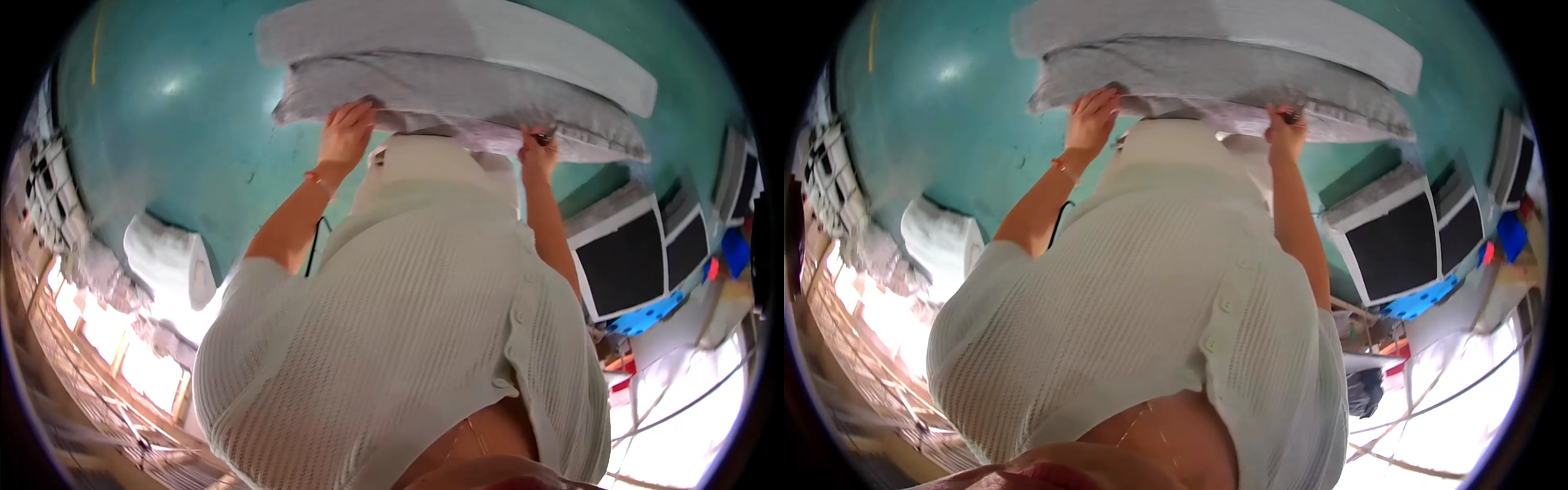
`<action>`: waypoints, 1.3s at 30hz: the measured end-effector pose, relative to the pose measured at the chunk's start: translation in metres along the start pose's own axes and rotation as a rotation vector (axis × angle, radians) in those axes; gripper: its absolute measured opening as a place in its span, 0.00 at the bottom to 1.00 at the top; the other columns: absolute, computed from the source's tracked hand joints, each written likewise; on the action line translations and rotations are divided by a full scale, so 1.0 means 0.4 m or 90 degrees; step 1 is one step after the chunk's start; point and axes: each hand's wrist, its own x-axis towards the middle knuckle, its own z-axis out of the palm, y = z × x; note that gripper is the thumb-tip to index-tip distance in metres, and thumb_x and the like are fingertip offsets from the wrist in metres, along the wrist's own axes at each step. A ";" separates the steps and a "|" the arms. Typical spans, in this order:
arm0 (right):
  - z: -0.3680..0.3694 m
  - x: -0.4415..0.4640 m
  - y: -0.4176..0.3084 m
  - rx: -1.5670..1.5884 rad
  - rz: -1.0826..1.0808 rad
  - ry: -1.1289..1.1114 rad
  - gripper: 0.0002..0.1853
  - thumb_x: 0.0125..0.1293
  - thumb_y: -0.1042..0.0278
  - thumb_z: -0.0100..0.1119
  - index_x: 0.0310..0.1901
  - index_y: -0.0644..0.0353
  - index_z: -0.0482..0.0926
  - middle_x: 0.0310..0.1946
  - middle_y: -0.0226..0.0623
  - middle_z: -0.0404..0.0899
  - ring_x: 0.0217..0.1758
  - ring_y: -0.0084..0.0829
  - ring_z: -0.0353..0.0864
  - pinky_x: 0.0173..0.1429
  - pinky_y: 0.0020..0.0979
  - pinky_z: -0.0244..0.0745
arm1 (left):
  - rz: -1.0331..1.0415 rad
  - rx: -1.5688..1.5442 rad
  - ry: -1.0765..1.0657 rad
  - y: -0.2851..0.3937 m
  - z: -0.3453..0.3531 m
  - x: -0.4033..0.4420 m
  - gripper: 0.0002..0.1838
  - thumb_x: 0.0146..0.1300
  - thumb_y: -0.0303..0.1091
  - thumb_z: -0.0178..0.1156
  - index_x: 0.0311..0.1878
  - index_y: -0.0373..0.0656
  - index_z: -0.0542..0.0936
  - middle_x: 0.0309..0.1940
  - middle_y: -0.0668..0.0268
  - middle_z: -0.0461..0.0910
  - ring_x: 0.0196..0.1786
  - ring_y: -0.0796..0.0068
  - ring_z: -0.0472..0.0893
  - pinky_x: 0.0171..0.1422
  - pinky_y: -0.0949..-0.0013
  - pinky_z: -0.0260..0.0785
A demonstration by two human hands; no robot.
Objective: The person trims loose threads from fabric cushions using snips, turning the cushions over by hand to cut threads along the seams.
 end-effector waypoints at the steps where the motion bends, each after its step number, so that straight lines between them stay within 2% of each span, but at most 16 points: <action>1: -0.007 -0.008 -0.008 0.000 0.020 -0.012 0.12 0.53 0.80 0.61 0.24 0.52 0.67 0.13 0.22 0.62 0.09 0.16 0.56 0.12 0.22 0.50 | 0.010 0.000 -0.001 0.003 0.003 -0.001 0.18 0.49 0.27 0.61 0.46 0.47 0.77 0.50 0.69 0.74 0.53 0.66 0.71 0.53 0.61 0.65; 2: -0.014 -0.012 -0.016 0.001 0.044 -0.033 0.12 0.53 0.80 0.61 0.24 0.53 0.67 0.13 0.22 0.62 0.09 0.16 0.56 0.12 0.22 0.51 | 0.011 0.005 -0.001 0.013 0.009 -0.003 0.18 0.49 0.27 0.61 0.46 0.46 0.78 0.49 0.68 0.75 0.52 0.66 0.72 0.53 0.61 0.65; 3: -0.022 -0.012 -0.017 0.013 0.045 -0.035 0.12 0.53 0.80 0.60 0.24 0.54 0.67 0.16 0.27 0.71 0.09 0.16 0.58 0.11 0.22 0.51 | 0.014 0.007 0.000 0.025 0.011 0.000 0.18 0.49 0.27 0.61 0.46 0.46 0.78 0.49 0.68 0.75 0.52 0.66 0.72 0.53 0.61 0.65; 4: -0.025 -0.015 -0.016 0.018 0.044 -0.037 0.12 0.53 0.80 0.60 0.24 0.54 0.67 0.16 0.27 0.71 0.09 0.16 0.58 0.11 0.22 0.51 | 0.012 0.014 0.005 0.039 0.009 0.004 0.16 0.49 0.27 0.61 0.44 0.46 0.78 0.47 0.67 0.76 0.51 0.64 0.73 0.52 0.61 0.66; 7: -0.097 0.017 -0.048 0.008 0.036 -0.032 0.10 0.54 0.81 0.58 0.25 0.55 0.68 0.33 0.43 0.81 0.10 0.16 0.60 0.11 0.21 0.50 | -0.011 0.017 -0.009 0.110 0.035 0.055 0.13 0.49 0.27 0.60 0.41 0.45 0.78 0.42 0.65 0.76 0.47 0.62 0.74 0.49 0.61 0.68; 10: -0.238 0.080 -0.107 0.034 -0.007 0.003 0.09 0.54 0.82 0.57 0.29 0.56 0.67 0.32 0.45 0.81 0.10 0.15 0.57 0.12 0.20 0.52 | -0.012 0.022 -0.048 0.228 0.072 0.151 0.11 0.49 0.29 0.61 0.39 0.45 0.77 0.40 0.64 0.75 0.45 0.60 0.74 0.45 0.61 0.69; 15: -0.505 0.243 -0.204 0.047 -0.123 0.212 0.08 0.54 0.78 0.57 0.33 0.59 0.69 0.30 0.41 0.80 0.12 0.15 0.58 0.12 0.21 0.52 | 0.201 0.050 -0.150 0.528 0.226 0.367 0.25 0.50 0.41 0.61 0.52 0.45 0.70 0.49 0.64 0.70 0.52 0.63 0.70 0.50 0.60 0.65; 20: -0.671 0.371 -0.233 0.093 -0.081 0.323 0.13 0.54 0.65 0.61 0.36 0.60 0.69 0.28 0.38 0.78 0.13 0.16 0.60 0.13 0.22 0.53 | 0.265 0.072 -0.260 0.827 0.360 0.521 0.22 0.48 0.44 0.64 0.43 0.44 0.70 0.41 0.65 0.69 0.48 0.66 0.70 0.45 0.60 0.68; 22: -0.671 0.395 -0.267 0.091 0.032 0.283 0.18 0.54 0.56 0.62 0.37 0.60 0.69 0.27 0.38 0.77 0.12 0.17 0.59 0.13 0.23 0.55 | 0.270 0.084 -0.259 0.910 0.385 0.562 0.22 0.47 0.45 0.64 0.41 0.44 0.70 0.40 0.65 0.69 0.48 0.66 0.71 0.41 0.62 0.70; 24: -0.663 0.412 -0.284 0.104 0.058 0.252 0.19 0.55 0.54 0.62 0.37 0.60 0.69 0.27 0.36 0.75 0.12 0.16 0.56 0.15 0.22 0.52 | 0.267 0.101 -0.260 0.965 0.413 0.590 0.22 0.47 0.46 0.64 0.39 0.45 0.70 0.39 0.65 0.68 0.48 0.65 0.71 0.38 0.63 0.71; 27: -0.664 0.455 -0.276 0.144 0.081 0.206 0.12 0.57 0.63 0.60 0.33 0.62 0.70 0.25 0.34 0.73 0.12 0.16 0.55 0.15 0.22 0.52 | 0.246 0.123 -0.267 1.014 0.472 0.637 0.22 0.46 0.47 0.65 0.39 0.45 0.69 0.38 0.65 0.70 0.44 0.64 0.73 0.34 0.63 0.72; 31: -0.667 0.445 -0.244 0.319 0.065 0.138 0.06 0.59 0.70 0.56 0.31 0.61 0.71 0.21 0.31 0.72 0.11 0.15 0.55 0.14 0.22 0.50 | 0.289 0.086 -0.240 0.999 0.526 0.660 0.14 0.52 0.41 0.60 0.35 0.44 0.71 0.30 0.61 0.75 0.36 0.59 0.77 0.32 0.59 0.71; 33: -0.664 0.423 -0.242 0.378 0.009 0.018 0.04 0.59 0.73 0.53 0.28 0.62 0.74 0.20 0.32 0.75 0.11 0.14 0.57 0.14 0.21 0.52 | 0.311 0.062 -0.255 0.988 0.501 0.674 0.10 0.54 0.38 0.58 0.33 0.44 0.71 0.27 0.59 0.77 0.33 0.56 0.78 0.33 0.58 0.70; 36: -0.562 0.298 -0.331 0.274 -0.002 0.015 0.06 0.61 0.72 0.52 0.28 0.62 0.76 0.22 0.33 0.78 0.11 0.13 0.56 0.14 0.20 0.51 | 0.148 -0.020 -0.233 0.914 0.335 0.669 0.05 0.55 0.32 0.54 0.32 0.42 0.72 0.29 0.56 0.77 0.34 0.51 0.77 0.36 0.56 0.68; 38: -0.515 0.226 -0.376 0.241 -0.026 -0.197 0.07 0.62 0.69 0.52 0.30 0.62 0.77 0.24 0.35 0.80 0.11 0.13 0.54 0.14 0.19 0.50 | 0.147 0.001 -0.184 0.855 0.263 0.650 0.05 0.53 0.32 0.55 0.32 0.42 0.73 0.29 0.56 0.77 0.35 0.50 0.76 0.36 0.55 0.67; 39: -0.502 0.201 -0.402 0.246 -0.036 -0.303 0.10 0.63 0.66 0.51 0.30 0.63 0.77 0.20 0.32 0.77 0.11 0.13 0.53 0.14 0.20 0.49 | 0.155 0.010 -0.144 0.837 0.223 0.638 0.06 0.52 0.31 0.56 0.33 0.42 0.74 0.29 0.56 0.77 0.34 0.51 0.76 0.36 0.54 0.67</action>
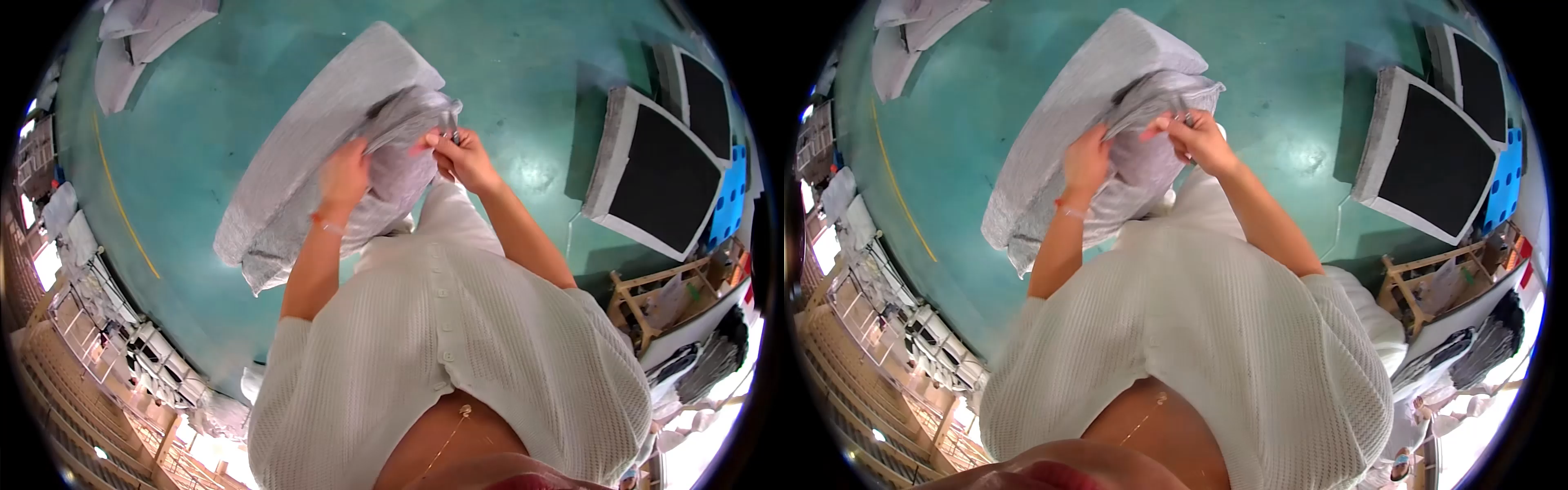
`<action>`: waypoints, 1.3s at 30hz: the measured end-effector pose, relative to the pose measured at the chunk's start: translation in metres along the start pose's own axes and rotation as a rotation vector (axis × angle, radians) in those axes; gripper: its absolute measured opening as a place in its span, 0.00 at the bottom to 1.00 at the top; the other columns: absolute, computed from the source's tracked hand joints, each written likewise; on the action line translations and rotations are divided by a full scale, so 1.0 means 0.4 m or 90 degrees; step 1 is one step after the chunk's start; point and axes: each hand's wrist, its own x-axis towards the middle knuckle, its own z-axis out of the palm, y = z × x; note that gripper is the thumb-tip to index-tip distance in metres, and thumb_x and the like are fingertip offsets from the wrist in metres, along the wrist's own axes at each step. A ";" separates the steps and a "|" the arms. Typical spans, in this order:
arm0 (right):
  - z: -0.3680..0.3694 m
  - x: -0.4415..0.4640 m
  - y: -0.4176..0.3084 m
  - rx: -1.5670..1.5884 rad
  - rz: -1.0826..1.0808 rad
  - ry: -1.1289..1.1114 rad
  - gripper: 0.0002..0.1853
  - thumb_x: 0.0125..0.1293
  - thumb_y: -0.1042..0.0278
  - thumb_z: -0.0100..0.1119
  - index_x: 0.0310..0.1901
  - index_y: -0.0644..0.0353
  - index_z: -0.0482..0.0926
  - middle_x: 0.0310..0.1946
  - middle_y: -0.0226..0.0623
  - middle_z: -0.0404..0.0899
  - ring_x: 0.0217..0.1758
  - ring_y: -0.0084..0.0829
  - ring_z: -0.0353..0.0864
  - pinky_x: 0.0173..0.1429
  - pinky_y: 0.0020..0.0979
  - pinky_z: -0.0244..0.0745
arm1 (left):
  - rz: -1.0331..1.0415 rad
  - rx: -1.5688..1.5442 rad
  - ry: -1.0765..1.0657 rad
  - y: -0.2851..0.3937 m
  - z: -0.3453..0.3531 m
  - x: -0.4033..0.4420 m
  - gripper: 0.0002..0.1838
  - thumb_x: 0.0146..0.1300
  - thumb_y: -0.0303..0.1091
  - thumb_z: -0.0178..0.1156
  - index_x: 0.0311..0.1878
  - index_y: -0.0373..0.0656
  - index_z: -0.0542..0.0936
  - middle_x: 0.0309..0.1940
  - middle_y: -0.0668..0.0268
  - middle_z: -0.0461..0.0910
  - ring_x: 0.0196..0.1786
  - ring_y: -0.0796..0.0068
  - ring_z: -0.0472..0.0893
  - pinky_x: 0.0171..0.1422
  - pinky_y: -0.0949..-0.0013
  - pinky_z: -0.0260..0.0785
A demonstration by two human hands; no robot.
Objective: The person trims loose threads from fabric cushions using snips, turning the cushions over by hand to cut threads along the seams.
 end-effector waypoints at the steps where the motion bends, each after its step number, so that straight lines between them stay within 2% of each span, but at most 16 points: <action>1: -0.003 0.000 0.004 0.010 -0.007 -0.002 0.10 0.63 0.66 0.51 0.30 0.63 0.77 0.20 0.32 0.77 0.11 0.13 0.53 0.14 0.20 0.49 | -0.027 0.015 0.001 -0.018 -0.054 -0.036 0.07 0.51 0.29 0.57 0.34 0.42 0.74 0.29 0.55 0.77 0.34 0.51 0.76 0.36 0.55 0.67; 3: -0.038 -0.001 0.011 0.064 0.005 -0.048 0.12 0.64 0.63 0.50 0.30 0.63 0.77 0.17 0.29 0.74 0.11 0.14 0.52 0.14 0.20 0.49 | -0.044 0.044 0.073 -0.086 -0.153 -0.119 0.09 0.48 0.25 0.59 0.34 0.41 0.75 0.29 0.55 0.76 0.34 0.51 0.76 0.36 0.56 0.67; 7: -0.074 0.052 0.140 0.072 0.084 0.243 0.12 0.59 0.59 0.58 0.31 0.61 0.73 0.19 0.32 0.73 0.12 0.15 0.55 0.14 0.21 0.48 | -0.091 0.127 0.145 -0.239 -0.358 -0.365 0.09 0.46 0.20 0.58 0.33 0.38 0.74 0.28 0.54 0.76 0.33 0.50 0.75 0.34 0.57 0.66; 12: 0.118 0.141 0.419 0.095 0.189 0.241 0.10 0.58 0.63 0.58 0.34 0.61 0.71 0.28 0.37 0.78 0.13 0.15 0.55 0.16 0.21 0.52 | -0.359 0.072 0.323 -0.441 -0.500 -0.676 0.05 0.56 0.22 0.53 0.36 0.36 0.75 0.26 0.57 0.76 0.28 0.63 0.75 0.33 0.69 0.65; 15: 0.229 0.209 0.556 0.155 0.117 0.307 0.11 0.58 0.63 0.59 0.34 0.61 0.72 0.31 0.38 0.79 0.13 0.15 0.56 0.16 0.21 0.53 | -0.330 -0.006 0.474 -0.550 -0.512 -0.810 0.05 0.60 0.24 0.50 0.35 0.34 0.75 0.25 0.60 0.76 0.26 0.72 0.72 0.31 0.72 0.63; 16: 0.285 0.217 0.567 0.184 0.102 0.358 0.13 0.56 0.61 0.61 0.36 0.61 0.72 0.30 0.37 0.79 0.15 0.17 0.61 0.18 0.22 0.60 | -0.364 0.028 0.467 -0.589 -0.519 -0.863 0.08 0.62 0.28 0.51 0.37 0.33 0.76 0.25 0.66 0.76 0.27 0.78 0.69 0.33 0.73 0.64; 21: 0.429 0.270 0.615 0.106 0.123 0.484 0.16 0.51 0.61 0.64 0.34 0.63 0.71 0.24 0.34 0.74 0.20 0.25 0.69 0.20 0.26 0.69 | -0.452 0.007 0.505 -0.701 -0.500 -1.005 0.10 0.62 0.28 0.47 0.33 0.31 0.75 0.26 0.63 0.76 0.26 0.77 0.69 0.31 0.72 0.63; 27: 0.472 0.243 0.711 0.134 0.136 0.404 0.12 0.52 0.69 0.64 0.31 0.59 0.69 0.21 0.29 0.68 0.20 0.24 0.69 0.21 0.27 0.69 | -0.608 -0.102 0.654 -0.867 -0.445 -1.127 0.14 0.64 0.33 0.46 0.41 0.31 0.75 0.31 0.63 0.77 0.29 0.74 0.71 0.33 0.71 0.65; 28: 0.484 0.223 0.707 0.166 0.133 0.345 0.11 0.52 0.70 0.64 0.28 0.57 0.68 0.19 0.27 0.67 0.18 0.22 0.65 0.20 0.26 0.65 | -0.593 -0.141 0.672 -0.836 -0.447 -1.102 0.16 0.65 0.35 0.48 0.46 0.30 0.74 0.41 0.61 0.77 0.37 0.72 0.75 0.41 0.71 0.69; 29: 0.489 0.208 0.705 0.197 0.132 0.283 0.11 0.53 0.72 0.64 0.26 0.55 0.68 0.17 0.25 0.66 0.15 0.19 0.62 0.19 0.25 0.62 | -0.588 -0.146 0.675 -0.822 -0.438 -1.089 0.16 0.65 0.35 0.48 0.46 0.30 0.74 0.41 0.61 0.77 0.37 0.72 0.75 0.41 0.71 0.69; 31: 0.484 0.207 0.709 0.201 0.131 0.250 0.11 0.53 0.74 0.63 0.25 0.54 0.67 0.18 0.24 0.67 0.16 0.18 0.62 0.19 0.24 0.59 | -0.512 -0.437 0.743 -0.813 -0.429 -1.065 0.18 0.65 0.35 0.49 0.51 0.30 0.70 0.50 0.57 0.73 0.45 0.67 0.74 0.50 0.67 0.70; 32: 0.481 0.207 0.709 0.200 0.147 0.229 0.12 0.53 0.74 0.63 0.25 0.53 0.67 0.18 0.24 0.67 0.16 0.18 0.62 0.19 0.24 0.59 | -0.416 -0.559 0.752 -0.856 -0.410 -1.082 0.19 0.65 0.36 0.50 0.52 0.29 0.68 0.51 0.55 0.71 0.46 0.64 0.74 0.50 0.63 0.71; 35: 0.512 0.192 0.667 0.186 0.168 0.274 0.11 0.54 0.72 0.63 0.26 0.52 0.68 0.19 0.23 0.67 0.17 0.18 0.62 0.20 0.24 0.60 | -0.406 -0.651 0.777 -0.800 -0.424 -1.029 0.20 0.65 0.36 0.48 0.52 0.28 0.68 0.51 0.54 0.70 0.47 0.63 0.74 0.51 0.62 0.71; 36: 0.510 0.191 0.672 0.192 0.154 0.283 0.11 0.54 0.71 0.64 0.27 0.52 0.68 0.19 0.24 0.67 0.17 0.19 0.62 0.20 0.24 0.60 | -0.390 -0.552 0.784 -0.860 -0.394 -1.059 0.21 0.65 0.37 0.47 0.51 0.27 0.68 0.50 0.54 0.70 0.47 0.62 0.74 0.52 0.61 0.70; 38: 0.465 0.201 0.692 0.218 0.086 0.166 0.12 0.53 0.70 0.65 0.28 0.51 0.67 0.15 0.25 0.65 0.15 0.20 0.62 0.17 0.24 0.60 | -0.335 -0.589 0.819 -0.859 -0.415 -1.024 0.22 0.64 0.39 0.46 0.51 0.27 0.68 0.50 0.53 0.71 0.47 0.62 0.74 0.50 0.61 0.71; 39: 0.475 0.230 0.664 0.221 0.099 0.207 0.12 0.54 0.70 0.63 0.27 0.51 0.67 0.14 0.25 0.63 0.14 0.20 0.62 0.17 0.23 0.59 | -0.334 -0.660 0.800 -0.780 -0.495 -0.947 0.24 0.62 0.41 0.44 0.49 0.26 0.70 0.48 0.52 0.72 0.46 0.64 0.74 0.48 0.63 0.71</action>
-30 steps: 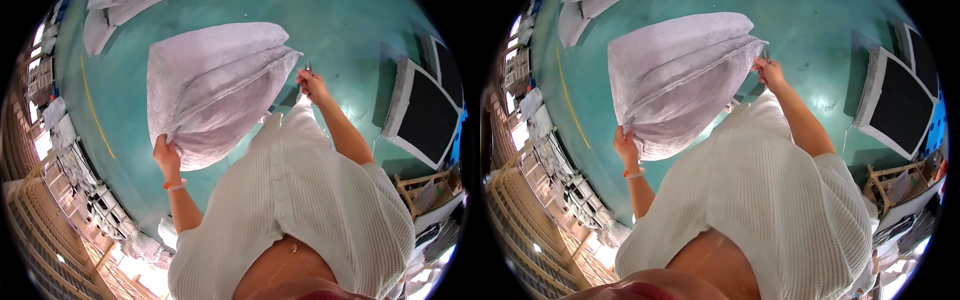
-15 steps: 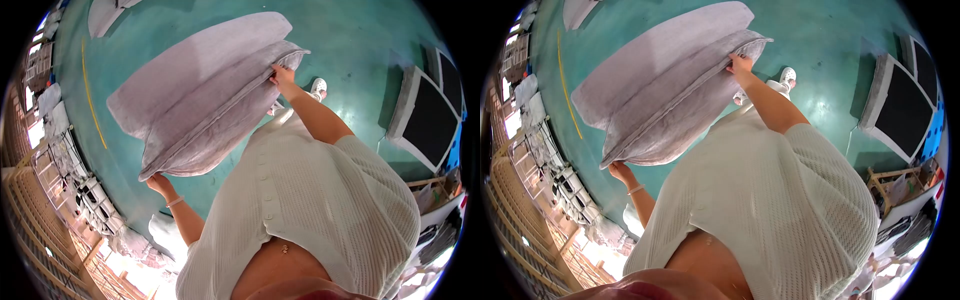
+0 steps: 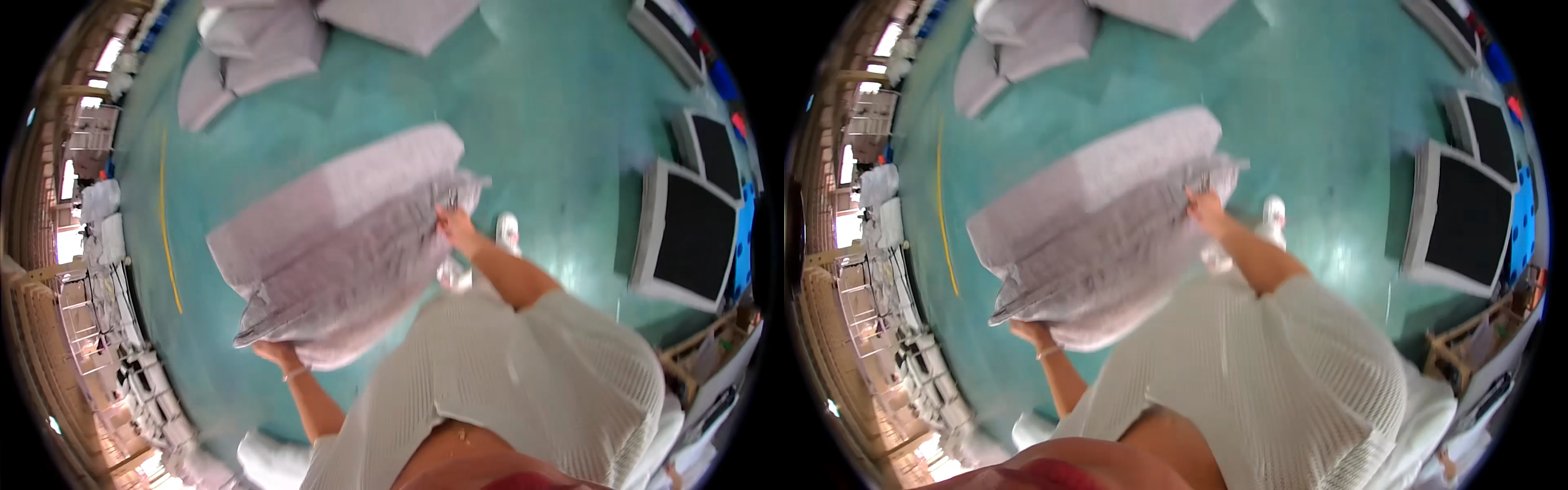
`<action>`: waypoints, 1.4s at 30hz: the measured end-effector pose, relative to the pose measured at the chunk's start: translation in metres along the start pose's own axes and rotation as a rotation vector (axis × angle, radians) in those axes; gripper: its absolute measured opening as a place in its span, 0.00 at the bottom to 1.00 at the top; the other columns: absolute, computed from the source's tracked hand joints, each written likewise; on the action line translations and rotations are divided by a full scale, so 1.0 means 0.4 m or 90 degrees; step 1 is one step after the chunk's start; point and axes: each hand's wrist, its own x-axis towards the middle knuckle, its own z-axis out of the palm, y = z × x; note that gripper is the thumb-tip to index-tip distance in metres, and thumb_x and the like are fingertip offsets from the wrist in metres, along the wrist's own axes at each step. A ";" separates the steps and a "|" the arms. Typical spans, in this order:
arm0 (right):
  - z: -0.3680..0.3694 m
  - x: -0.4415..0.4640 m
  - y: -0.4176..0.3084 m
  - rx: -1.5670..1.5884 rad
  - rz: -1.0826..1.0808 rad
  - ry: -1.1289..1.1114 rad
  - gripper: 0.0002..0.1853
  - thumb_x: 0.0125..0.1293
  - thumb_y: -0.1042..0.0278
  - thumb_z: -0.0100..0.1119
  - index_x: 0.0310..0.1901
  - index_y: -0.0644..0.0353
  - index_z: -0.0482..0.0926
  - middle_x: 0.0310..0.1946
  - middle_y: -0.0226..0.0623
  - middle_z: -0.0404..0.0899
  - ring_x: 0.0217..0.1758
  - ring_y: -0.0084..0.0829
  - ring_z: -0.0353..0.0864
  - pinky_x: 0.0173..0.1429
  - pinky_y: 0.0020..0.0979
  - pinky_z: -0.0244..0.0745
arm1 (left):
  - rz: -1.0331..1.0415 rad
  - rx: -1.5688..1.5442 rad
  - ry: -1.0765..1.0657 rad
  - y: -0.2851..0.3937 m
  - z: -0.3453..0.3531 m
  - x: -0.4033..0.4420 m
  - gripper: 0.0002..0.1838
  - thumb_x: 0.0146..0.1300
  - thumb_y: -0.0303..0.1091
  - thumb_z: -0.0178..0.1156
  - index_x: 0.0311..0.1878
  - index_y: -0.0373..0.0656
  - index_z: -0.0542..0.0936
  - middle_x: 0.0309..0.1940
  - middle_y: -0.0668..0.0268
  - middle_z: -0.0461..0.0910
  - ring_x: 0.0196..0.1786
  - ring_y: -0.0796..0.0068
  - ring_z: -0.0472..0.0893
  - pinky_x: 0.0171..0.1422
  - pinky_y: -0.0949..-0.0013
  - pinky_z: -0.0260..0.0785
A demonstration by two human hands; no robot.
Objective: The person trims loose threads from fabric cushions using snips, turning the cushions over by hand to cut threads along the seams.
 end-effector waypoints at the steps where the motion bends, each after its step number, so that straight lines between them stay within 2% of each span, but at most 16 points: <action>1: 0.027 0.018 -0.025 0.005 0.007 0.042 0.11 0.56 0.71 0.62 0.27 0.51 0.66 0.13 0.24 0.62 0.13 0.20 0.61 0.16 0.22 0.59 | 0.067 0.131 -0.019 0.039 0.057 0.024 0.24 0.61 0.42 0.43 0.46 0.26 0.73 0.44 0.52 0.74 0.45 0.64 0.75 0.47 0.64 0.71; 2: 0.055 0.013 -0.085 -0.007 0.022 0.037 0.12 0.57 0.73 0.60 0.26 0.51 0.64 0.13 0.23 0.59 0.12 0.18 0.56 0.15 0.21 0.55 | 0.081 0.116 -0.007 0.055 0.096 0.062 0.23 0.61 0.41 0.43 0.43 0.27 0.75 0.39 0.53 0.76 0.41 0.64 0.76 0.45 0.64 0.70; 6: 0.074 0.041 -0.296 0.119 0.014 -0.162 0.13 0.61 0.75 0.55 0.24 0.50 0.63 0.13 0.20 0.56 0.11 0.16 0.48 0.15 0.20 0.46 | 0.132 0.055 0.036 0.210 0.373 0.102 0.20 0.60 0.38 0.41 0.36 0.28 0.73 0.35 0.57 0.75 0.35 0.68 0.75 0.38 0.67 0.68; 10: 0.073 -0.015 -0.553 0.114 -0.024 -0.327 0.15 0.63 0.71 0.53 0.22 0.49 0.61 0.10 0.20 0.53 0.11 0.16 0.49 0.15 0.22 0.46 | 0.162 0.027 0.015 0.349 0.615 0.106 0.20 0.61 0.40 0.40 0.39 0.31 0.73 0.38 0.58 0.75 0.37 0.68 0.75 0.41 0.66 0.68; 13: 0.061 -0.052 -0.758 0.008 -0.044 -0.361 0.13 0.64 0.70 0.51 0.23 0.50 0.62 0.10 0.21 0.53 0.10 0.16 0.49 0.15 0.22 0.47 | 0.129 -0.065 -0.031 0.450 0.838 0.044 0.19 0.62 0.39 0.39 0.38 0.32 0.73 0.37 0.58 0.75 0.36 0.68 0.75 0.40 0.66 0.69; 16: 0.046 -0.020 -0.902 -0.092 -0.031 -0.365 0.11 0.64 0.70 0.51 0.26 0.50 0.63 0.10 0.20 0.54 0.10 0.16 0.49 0.15 0.22 0.48 | 0.191 -0.030 -0.049 0.435 0.943 0.055 0.17 0.63 0.37 0.39 0.38 0.32 0.72 0.36 0.59 0.75 0.35 0.70 0.75 0.38 0.67 0.69; 19: 0.098 0.007 -1.032 -0.158 -0.038 -0.350 0.09 0.64 0.71 0.52 0.28 0.49 0.65 0.11 0.20 0.55 0.10 0.15 0.48 0.14 0.21 0.49 | 0.244 0.113 -0.091 0.420 0.986 0.081 0.15 0.65 0.34 0.40 0.38 0.32 0.72 0.36 0.61 0.76 0.33 0.72 0.75 0.36 0.68 0.70; 22: 0.162 0.046 -1.122 -0.214 -0.037 -0.355 0.10 0.63 0.72 0.52 0.27 0.49 0.64 0.11 0.19 0.55 0.11 0.15 0.49 0.15 0.22 0.48 | 0.312 0.056 -0.114 0.415 1.034 0.079 0.13 0.66 0.33 0.42 0.38 0.32 0.72 0.35 0.62 0.76 0.32 0.75 0.75 0.35 0.71 0.70; 23: 0.190 0.051 -1.144 -0.239 -0.039 -0.312 0.10 0.63 0.73 0.52 0.27 0.48 0.63 0.11 0.19 0.54 0.11 0.15 0.49 0.15 0.22 0.46 | 0.304 0.016 -0.097 0.416 1.054 0.072 0.13 0.66 0.33 0.44 0.38 0.31 0.72 0.34 0.62 0.76 0.33 0.76 0.76 0.36 0.71 0.70; 29: 0.313 0.165 -1.210 -0.210 -0.062 -0.362 0.10 0.61 0.73 0.54 0.31 0.51 0.62 0.14 0.19 0.53 0.12 0.14 0.49 0.16 0.21 0.49 | 0.371 0.045 -0.025 0.386 1.134 0.127 0.10 0.64 0.30 0.46 0.38 0.31 0.71 0.33 0.63 0.75 0.34 0.77 0.75 0.37 0.72 0.70; 31: 0.365 0.185 -1.206 -0.238 -0.064 -0.336 0.10 0.61 0.73 0.54 0.32 0.51 0.61 0.13 0.19 0.53 0.12 0.14 0.48 0.15 0.21 0.49 | 0.380 0.063 0.014 0.349 1.105 0.184 0.10 0.64 0.30 0.46 0.37 0.31 0.72 0.32 0.63 0.75 0.33 0.77 0.74 0.36 0.72 0.70; 32: 0.397 0.200 -1.202 -0.261 -0.075 -0.313 0.10 0.61 0.73 0.54 0.33 0.51 0.61 0.13 0.19 0.52 0.12 0.14 0.48 0.15 0.21 0.48 | 0.395 0.157 0.013 0.311 1.066 0.230 0.09 0.64 0.30 0.46 0.35 0.32 0.71 0.31 0.64 0.74 0.31 0.78 0.73 0.34 0.73 0.68; 34: 0.494 0.260 -1.194 -0.304 -0.062 -0.342 0.11 0.60 0.74 0.55 0.34 0.50 0.61 0.13 0.19 0.52 0.11 0.14 0.48 0.15 0.20 0.48 | 0.401 0.257 0.045 0.268 1.032 0.323 0.09 0.64 0.29 0.47 0.32 0.33 0.71 0.29 0.65 0.74 0.29 0.79 0.71 0.32 0.74 0.67; 36: 0.595 0.283 -1.154 -0.334 -0.064 -0.298 0.11 0.60 0.74 0.55 0.34 0.50 0.62 0.12 0.19 0.52 0.11 0.14 0.48 0.14 0.20 0.47 | 0.308 0.094 0.104 0.251 1.011 0.393 0.12 0.65 0.34 0.45 0.29 0.36 0.69 0.25 0.69 0.72 0.27 0.81 0.68 0.30 0.73 0.63; 40: 0.890 0.431 -1.101 -0.374 -0.028 -0.410 0.10 0.59 0.75 0.55 0.35 0.50 0.64 0.11 0.19 0.52 0.10 0.14 0.49 0.13 0.19 0.47 | 0.254 0.114 0.181 0.234 0.972 0.613 0.13 0.66 0.37 0.44 0.36 0.34 0.71 0.31 0.67 0.73 0.31 0.77 0.72 0.36 0.71 0.67; 42: 1.027 0.514 -1.067 -0.422 -0.041 -0.404 0.09 0.58 0.75 0.54 0.33 0.51 0.65 0.11 0.19 0.53 0.10 0.14 0.50 0.13 0.18 0.49 | 0.251 0.082 0.195 0.234 0.959 0.688 0.14 0.67 0.37 0.43 0.40 0.34 0.70 0.34 0.64 0.73 0.35 0.75 0.73 0.40 0.69 0.68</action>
